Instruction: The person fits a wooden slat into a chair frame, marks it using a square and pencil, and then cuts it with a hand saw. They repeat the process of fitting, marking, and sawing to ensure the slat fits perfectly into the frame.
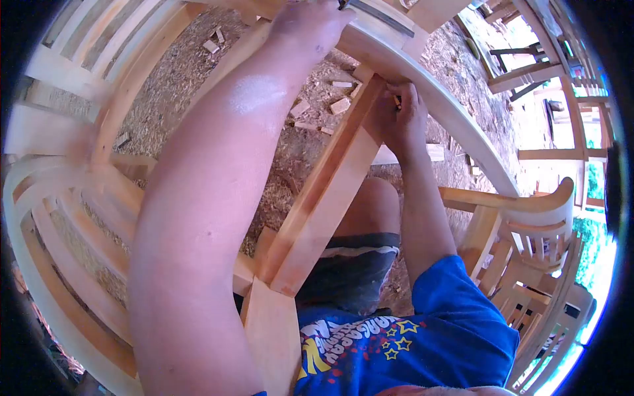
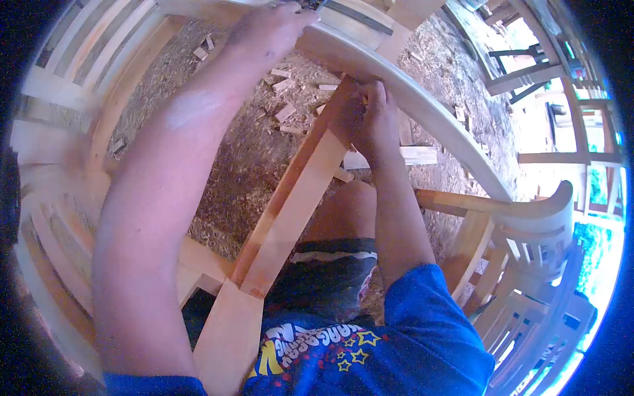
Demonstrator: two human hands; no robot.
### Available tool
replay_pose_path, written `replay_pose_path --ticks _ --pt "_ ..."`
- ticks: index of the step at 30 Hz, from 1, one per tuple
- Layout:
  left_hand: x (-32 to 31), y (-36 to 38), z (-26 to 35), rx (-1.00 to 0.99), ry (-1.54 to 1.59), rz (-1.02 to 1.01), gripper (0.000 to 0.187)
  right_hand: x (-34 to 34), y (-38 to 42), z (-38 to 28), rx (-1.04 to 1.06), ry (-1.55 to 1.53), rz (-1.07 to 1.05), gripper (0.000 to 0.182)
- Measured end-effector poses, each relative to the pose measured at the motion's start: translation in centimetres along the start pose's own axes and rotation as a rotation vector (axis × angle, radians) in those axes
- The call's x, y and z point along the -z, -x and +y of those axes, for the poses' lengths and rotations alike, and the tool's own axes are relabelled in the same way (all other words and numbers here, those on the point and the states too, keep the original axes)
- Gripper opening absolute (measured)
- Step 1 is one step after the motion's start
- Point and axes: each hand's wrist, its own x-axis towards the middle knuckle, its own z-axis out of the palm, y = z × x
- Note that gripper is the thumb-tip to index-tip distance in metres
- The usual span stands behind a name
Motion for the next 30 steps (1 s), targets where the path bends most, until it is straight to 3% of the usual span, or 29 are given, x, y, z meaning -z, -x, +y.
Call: replay_pose_path --ticks 2,11,14,20,23,26,30 --pt "0.7 0.0 0.4 0.052 0.005 -0.073 0.023 -0.4 0.2 0.4 0.002 -0.024 0.031 0.011" --pt "-0.9 0.1 -0.4 -0.055 -0.023 0.100 0.023 0.0 0.2 -0.1 -0.027 0.028 -0.001 0.010" --pt "0.1 0.1 0.1 0.004 -0.022 -0.003 0.024 0.0 0.4 0.3 -0.087 -0.046 -0.060 0.035" --pt "-0.3 0.1 0.0 -0.021 -0.079 0.066 0.023 -0.2 0.2 0.5 -0.054 -0.017 -0.036 0.022" --pt "-0.3 0.0 -0.1 -0.006 -0.070 0.043 0.024 0.0 0.1 -0.2 -0.006 -0.055 0.017 0.018" --pt "0.7 -0.2 0.2 0.025 -0.025 -0.075 0.025 0.0 0.2 0.1 -0.089 0.011 -0.037 0.012" --pt "-0.1 0.0 0.0 0.004 -0.026 0.016 0.024 -0.1 0.2 0.0 -0.092 -0.021 -0.006 0.012"
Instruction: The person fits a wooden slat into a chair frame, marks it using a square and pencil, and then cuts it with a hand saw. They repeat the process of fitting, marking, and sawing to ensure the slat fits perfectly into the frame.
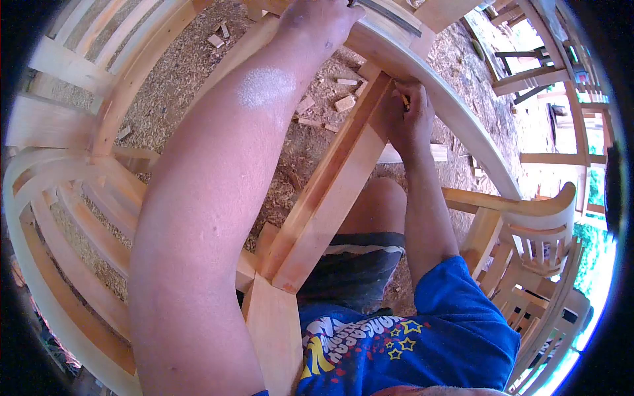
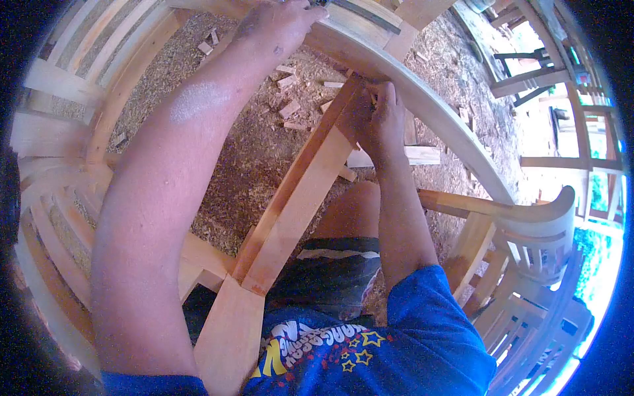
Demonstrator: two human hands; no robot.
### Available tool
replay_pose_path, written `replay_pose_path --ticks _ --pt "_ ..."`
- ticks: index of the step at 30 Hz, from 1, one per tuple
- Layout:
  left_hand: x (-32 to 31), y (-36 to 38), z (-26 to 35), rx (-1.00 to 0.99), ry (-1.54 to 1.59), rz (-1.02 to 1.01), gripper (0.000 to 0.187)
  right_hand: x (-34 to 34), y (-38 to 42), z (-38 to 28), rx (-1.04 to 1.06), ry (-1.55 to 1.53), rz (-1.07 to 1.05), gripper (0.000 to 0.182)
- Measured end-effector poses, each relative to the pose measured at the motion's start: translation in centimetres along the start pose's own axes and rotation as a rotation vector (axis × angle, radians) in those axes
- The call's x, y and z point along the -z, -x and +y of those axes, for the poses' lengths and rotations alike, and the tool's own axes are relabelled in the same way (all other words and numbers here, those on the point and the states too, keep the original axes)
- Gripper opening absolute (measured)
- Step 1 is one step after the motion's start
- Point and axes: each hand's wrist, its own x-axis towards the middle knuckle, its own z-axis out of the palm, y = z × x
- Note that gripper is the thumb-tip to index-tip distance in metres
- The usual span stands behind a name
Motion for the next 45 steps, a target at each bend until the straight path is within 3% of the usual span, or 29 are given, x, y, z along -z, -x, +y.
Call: replay_pose_path --ticks 20,23,26,29,31,35,38,40,42,45 --pt "0.2 -0.1 0.0 0.036 0.048 -0.075 0.026 0.0 0.1 0.3 0.070 0.010 0.012 0.020" --pt "0.4 0.3 0.1 0.011 0.052 0.001 0.026 0.0 0.3 0.7 0.078 -0.023 0.030 0.017" --pt "-0.1 0.4 -0.1 -0.022 0.043 0.023 0.026 1.8 0.8 -1.2 0.014 0.035 0.075 0.016" --pt "0.1 0.1 -0.2 -0.044 0.004 -0.036 0.028 4.8 0.8 -1.3 0.109 -0.020 0.272 0.016" --pt "-0.2 0.1 0.2 -0.012 -0.051 -0.087 0.029 7.6 0.0 -1.1 0.042 0.261 0.305 0.021" --pt "-1.0 -0.3 -0.1 0.010 -0.048 -0.098 0.028 10.9 -0.7 2.0 -0.163 0.653 -0.013 0.030" --pt "0.2 -0.6 0.3 0.045 -0.101 -0.204 0.031 9.7 -0.4 4.8 -0.112 0.705 0.067 0.033" --pt "1.5 -0.7 1.0 0.064 -0.155 -0.294 0.037 10.7 -1.7 2.6 -0.220 0.592 -0.043 0.033" --pt "2.4 0.4 0.1 -0.072 -0.169 -0.287 0.038 12.0 -1.6 1.5 -0.233 0.517 -0.093 0.035" --pt "4.7 0.9 -0.7 -0.126 -0.030 -0.609 0.040 12.3 -1.2 1.7 -0.325 0.388 -0.271 0.036"
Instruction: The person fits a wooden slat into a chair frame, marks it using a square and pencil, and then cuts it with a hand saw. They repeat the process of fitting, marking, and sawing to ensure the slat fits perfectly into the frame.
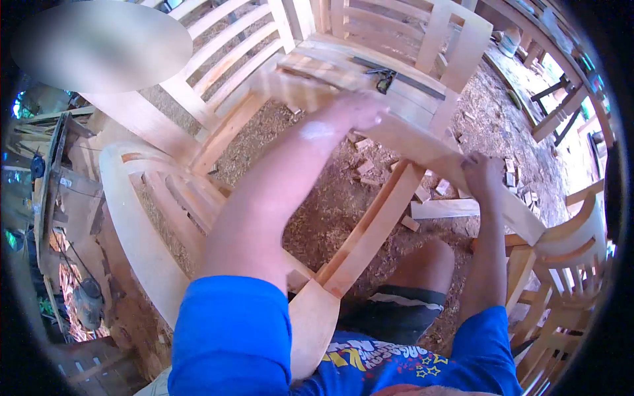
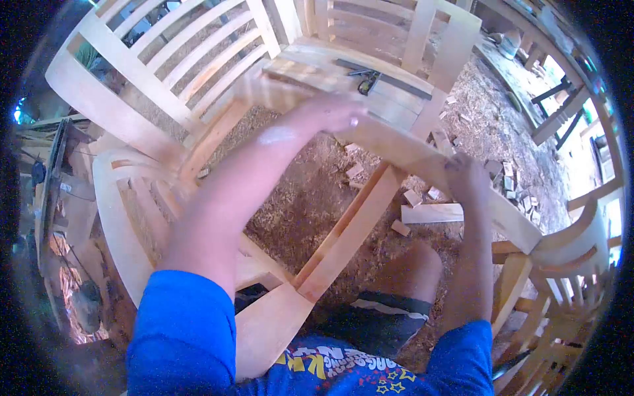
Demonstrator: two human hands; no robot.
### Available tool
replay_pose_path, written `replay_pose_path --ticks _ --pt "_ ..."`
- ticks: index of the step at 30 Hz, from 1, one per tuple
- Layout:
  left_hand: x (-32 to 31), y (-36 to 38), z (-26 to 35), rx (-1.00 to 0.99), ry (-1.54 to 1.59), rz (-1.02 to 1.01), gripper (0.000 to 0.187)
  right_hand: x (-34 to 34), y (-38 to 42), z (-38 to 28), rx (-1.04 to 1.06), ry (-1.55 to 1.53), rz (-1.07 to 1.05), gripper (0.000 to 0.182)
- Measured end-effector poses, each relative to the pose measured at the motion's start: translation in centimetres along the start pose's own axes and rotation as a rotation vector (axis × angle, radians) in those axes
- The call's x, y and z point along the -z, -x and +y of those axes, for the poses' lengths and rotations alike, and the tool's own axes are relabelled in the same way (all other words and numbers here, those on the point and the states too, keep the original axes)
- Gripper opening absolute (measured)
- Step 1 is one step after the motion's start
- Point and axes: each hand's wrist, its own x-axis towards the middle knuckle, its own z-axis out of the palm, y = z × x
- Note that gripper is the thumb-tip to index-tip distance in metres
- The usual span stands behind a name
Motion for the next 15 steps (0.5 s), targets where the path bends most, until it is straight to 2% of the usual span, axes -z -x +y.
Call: replay_pose_path --ticks 2,4,6,8,11,13,14,15 --pt "0.3 0.2 -0.4 -0.018 0.071 -0.315 0.040 0.0 0.5 -0.8 -0.062 -0.087 -0.134 0.044" --pt "-1.3 1.0 -0.5 0.085 0.091 -0.430 0.049 0.9 1.0 -3.9 -0.128 -0.111 -0.273 0.048" --pt "-3.1 3.9 0.3 0.154 0.278 -0.123 0.055 -1.2 1.1 -3.9 -0.091 -0.110 -0.265 0.051" --pt "-5.9 3.7 -0.1 0.315 0.417 -0.120 0.057 -1.8 1.4 -3.3 -0.078 -0.115 -0.215 0.052" --pt "-3.9 5.0 2.0 0.382 0.386 -0.024 0.054 -2.4 1.0 -2.8 -0.012 -0.176 -0.042 0.045" --pt "-3.0 5.0 2.3 0.407 0.431 -0.063 0.051 -3.1 -0.9 -3.2 0.103 -0.263 0.146 0.036" --pt "-3.2 5.0 2.2 0.424 0.453 -0.084 0.050 -3.1 -2.0 -3.8 0.084 -0.279 0.150 0.034" --pt "-5.5 4.4 1.1 0.363 0.403 0.026 0.049 -2.9 -3.2 -4.8 0.065 -0.294 0.149 0.035"
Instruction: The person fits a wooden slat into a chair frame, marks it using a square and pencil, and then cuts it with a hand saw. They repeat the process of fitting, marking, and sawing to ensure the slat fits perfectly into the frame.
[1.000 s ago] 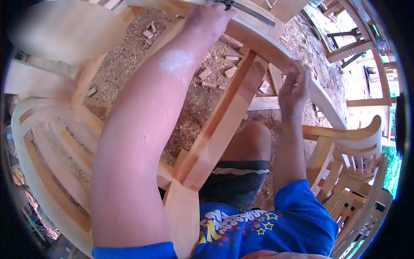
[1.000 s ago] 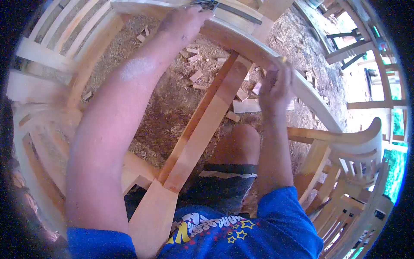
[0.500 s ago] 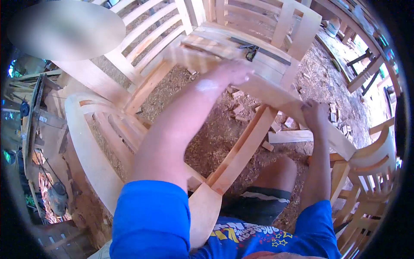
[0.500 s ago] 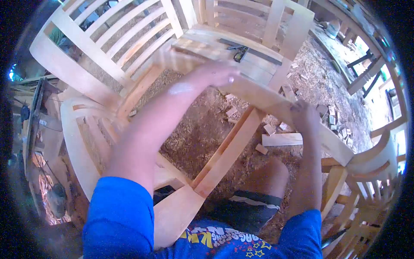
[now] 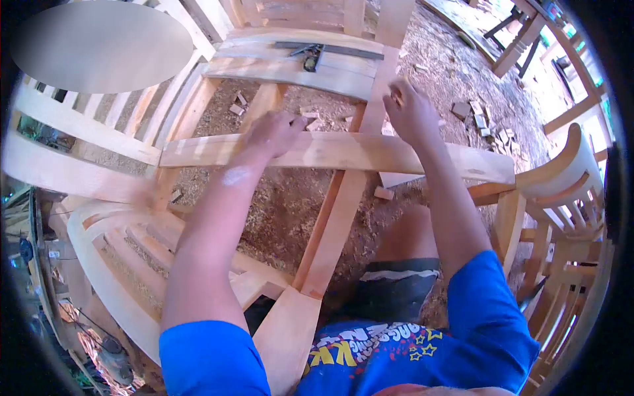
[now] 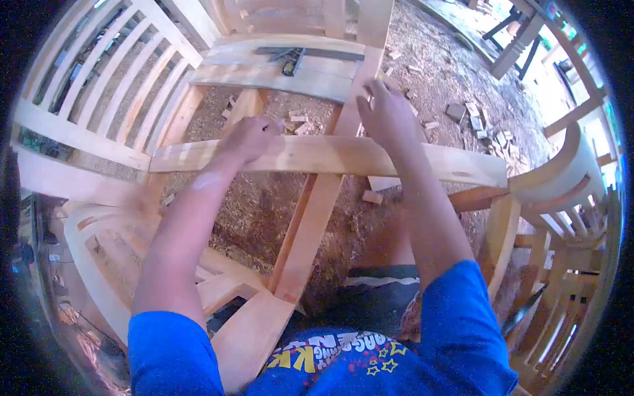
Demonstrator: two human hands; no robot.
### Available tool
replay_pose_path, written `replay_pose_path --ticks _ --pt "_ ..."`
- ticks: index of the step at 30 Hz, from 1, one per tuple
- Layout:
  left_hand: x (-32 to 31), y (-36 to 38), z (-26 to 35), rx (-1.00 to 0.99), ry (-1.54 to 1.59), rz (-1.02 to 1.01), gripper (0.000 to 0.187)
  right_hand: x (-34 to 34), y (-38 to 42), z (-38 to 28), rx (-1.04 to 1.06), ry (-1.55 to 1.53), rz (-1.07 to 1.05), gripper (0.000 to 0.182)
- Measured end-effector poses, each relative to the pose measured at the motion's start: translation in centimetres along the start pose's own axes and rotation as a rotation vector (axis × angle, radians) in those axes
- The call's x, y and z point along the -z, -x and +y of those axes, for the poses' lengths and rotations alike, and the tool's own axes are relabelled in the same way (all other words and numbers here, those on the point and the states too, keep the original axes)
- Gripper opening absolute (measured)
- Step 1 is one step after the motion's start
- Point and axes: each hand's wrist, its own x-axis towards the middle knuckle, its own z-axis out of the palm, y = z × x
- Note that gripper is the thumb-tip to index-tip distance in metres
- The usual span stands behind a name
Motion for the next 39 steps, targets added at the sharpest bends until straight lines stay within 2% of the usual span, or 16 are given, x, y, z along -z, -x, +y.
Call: replay_pose_path --ticks 4,6,9,10,13,16,19,21,23,25,28,31,32,35,39 --pt "-1.4 -0.9 -1.4 -0.083 0.000 0.072 0.044 -5.5 -7.5 0.1 0.251 0.082 0.131 0.049" --pt "-0.2 -0.2 -0.2 -0.050 -0.017 0.032 0.047 -8.8 -11.8 0.6 0.243 0.253 0.134 0.050" --pt "0.1 -0.3 -0.6 -0.041 -0.008 0.025 0.049 -12.5 -14.5 2.6 0.185 0.318 -0.007 0.039" --pt "0.1 -0.3 -0.6 -0.049 0.005 0.027 0.048 -11.7 -14.0 1.5 0.088 0.292 -0.139 0.047" --pt "0.3 0.1 -0.2 -0.030 0.003 0.070 0.047 -9.1 -13.7 -1.1 0.071 0.346 -0.356 0.059" --pt "0.0 0.0 -0.6 -0.060 0.129 0.127 0.047 -7.5 -12.8 -3.2 -0.069 0.237 -0.555 0.070" --pt "-0.5 0.3 -0.4 -0.053 0.211 0.323 0.050 -8.1 -9.5 -3.6 -0.109 0.054 -0.466 0.052" --pt "-0.9 0.2 -1.0 -0.132 0.235 0.400 0.052 -7.6 -3.8 -4.0 -0.070 -0.031 -0.151 0.047" --pt "-1.0 0.1 -1.2 -0.191 0.238 0.468 0.054 -5.7 2.1 -5.6 -0.048 -0.159 -0.044 0.043" --pt "-1.1 0.3 -1.0 -0.229 0.223 0.512 0.053 -5.2 6.0 -7.8 -0.149 -0.215 0.064 0.043" --pt "-0.5 0.7 -0.7 -0.325 0.240 0.455 0.052 -5.5 8.9 -10.0 -0.215 -0.289 0.087 0.044" --pt "-1.0 0.3 -1.2 -0.592 0.201 0.408 0.050 -5.9 10.8 -11.5 -0.292 -0.366 0.032 0.047" --pt "-1.2 -0.2 -1.6 -0.593 0.203 0.325 0.048 -6.5 11.7 -11.3 -0.266 -0.377 -0.038 0.053" --pt "0.6 0.8 -0.1 -0.515 0.094 0.071 0.044 -5.8 14.4 -13.2 -0.182 -0.357 0.000 0.048" --pt "0.0 0.7 0.1 -0.513 0.127 0.086 0.035 -6.7 15.7 -12.1 -0.116 -0.401 0.095 0.057"
